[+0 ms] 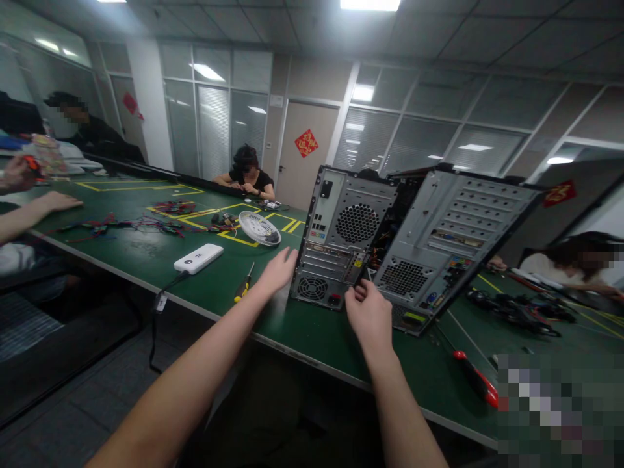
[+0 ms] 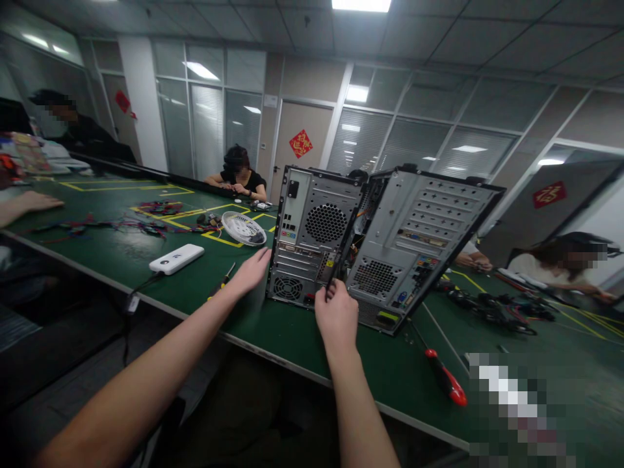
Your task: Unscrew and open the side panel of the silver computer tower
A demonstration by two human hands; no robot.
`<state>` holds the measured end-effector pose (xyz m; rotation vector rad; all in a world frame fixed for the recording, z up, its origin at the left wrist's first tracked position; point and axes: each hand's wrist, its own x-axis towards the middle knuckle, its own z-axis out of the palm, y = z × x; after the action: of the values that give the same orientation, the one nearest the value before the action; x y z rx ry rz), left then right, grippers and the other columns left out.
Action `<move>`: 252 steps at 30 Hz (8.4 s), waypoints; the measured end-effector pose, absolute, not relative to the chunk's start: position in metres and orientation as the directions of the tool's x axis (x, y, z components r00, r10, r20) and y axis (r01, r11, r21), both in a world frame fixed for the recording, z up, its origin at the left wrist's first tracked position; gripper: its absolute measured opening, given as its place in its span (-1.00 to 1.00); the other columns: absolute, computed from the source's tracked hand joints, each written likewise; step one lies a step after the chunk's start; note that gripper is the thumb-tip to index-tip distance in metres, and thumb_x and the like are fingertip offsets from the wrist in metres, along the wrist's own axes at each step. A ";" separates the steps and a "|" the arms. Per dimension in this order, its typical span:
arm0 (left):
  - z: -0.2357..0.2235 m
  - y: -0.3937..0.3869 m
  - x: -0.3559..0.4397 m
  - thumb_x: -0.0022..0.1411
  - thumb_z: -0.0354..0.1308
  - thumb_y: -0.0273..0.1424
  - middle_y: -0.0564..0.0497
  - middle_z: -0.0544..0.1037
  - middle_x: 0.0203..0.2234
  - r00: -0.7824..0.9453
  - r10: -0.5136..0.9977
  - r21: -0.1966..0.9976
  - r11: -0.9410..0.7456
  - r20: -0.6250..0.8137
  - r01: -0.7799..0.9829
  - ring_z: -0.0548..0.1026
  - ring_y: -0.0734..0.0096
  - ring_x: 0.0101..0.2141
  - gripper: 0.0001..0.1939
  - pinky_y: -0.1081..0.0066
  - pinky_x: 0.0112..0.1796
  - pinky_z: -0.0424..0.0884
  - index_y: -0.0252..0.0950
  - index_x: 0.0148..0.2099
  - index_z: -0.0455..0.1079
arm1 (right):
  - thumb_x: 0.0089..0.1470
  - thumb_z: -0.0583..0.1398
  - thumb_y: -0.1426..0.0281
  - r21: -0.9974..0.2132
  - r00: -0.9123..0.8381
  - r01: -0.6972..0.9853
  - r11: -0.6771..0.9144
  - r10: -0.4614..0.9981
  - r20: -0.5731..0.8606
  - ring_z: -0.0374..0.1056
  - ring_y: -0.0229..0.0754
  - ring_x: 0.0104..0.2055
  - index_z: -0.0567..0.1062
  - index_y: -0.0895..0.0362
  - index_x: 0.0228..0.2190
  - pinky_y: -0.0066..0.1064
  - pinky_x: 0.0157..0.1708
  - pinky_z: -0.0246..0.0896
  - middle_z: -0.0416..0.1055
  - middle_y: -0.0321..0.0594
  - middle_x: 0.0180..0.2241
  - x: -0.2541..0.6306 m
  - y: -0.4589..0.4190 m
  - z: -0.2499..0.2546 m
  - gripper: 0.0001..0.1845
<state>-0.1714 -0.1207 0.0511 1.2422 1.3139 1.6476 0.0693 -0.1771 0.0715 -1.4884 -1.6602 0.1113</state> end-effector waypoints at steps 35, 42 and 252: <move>0.012 -0.248 -0.063 0.11 0.39 0.03 0.08 0.45 -0.53 0.296 0.951 0.989 -0.052 0.092 -0.140 0.38 0.44 -0.51 -0.55 0.40 -0.45 0.23 -0.26 -0.31 0.45 | 0.37 0.16 0.24 -0.561 0.024 0.667 0.490 0.739 0.674 0.62 0.07 -0.01 0.44 0.14 0.14 -0.23 -0.10 0.55 0.63 0.07 0.00 0.070 -0.306 -0.018 -0.60; 0.030 -0.217 -0.055 0.11 0.34 0.10 0.04 0.48 -0.52 0.295 0.944 0.985 -0.114 0.148 -0.130 0.40 0.43 -0.46 -0.45 0.39 -0.37 0.28 -0.35 -0.30 0.48 | 0.38 0.20 0.32 -0.287 -0.077 0.762 0.581 0.521 0.850 0.59 -0.03 -0.18 0.48 0.18 0.09 -0.29 -0.23 0.50 0.60 0.01 -0.15 0.090 -0.285 -0.013 -0.68; 0.014 -0.219 -0.046 -0.05 0.55 -0.01 0.07 0.55 -0.50 0.317 0.941 0.907 0.028 0.117 -0.420 0.42 0.56 -0.52 -0.35 0.50 -0.42 0.27 -0.40 -0.09 0.51 | 0.50 -0.01 0.15 -0.147 -0.112 0.902 0.406 0.549 0.828 0.50 -0.04 -0.45 0.34 0.17 -0.05 -0.33 -0.50 0.29 0.52 -0.10 -0.39 0.082 -0.293 -0.004 -0.66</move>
<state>-0.0460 -0.2194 0.0136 1.0632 0.6266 1.1638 0.0818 -0.2933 -0.0044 -1.2597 -1.7868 -0.5066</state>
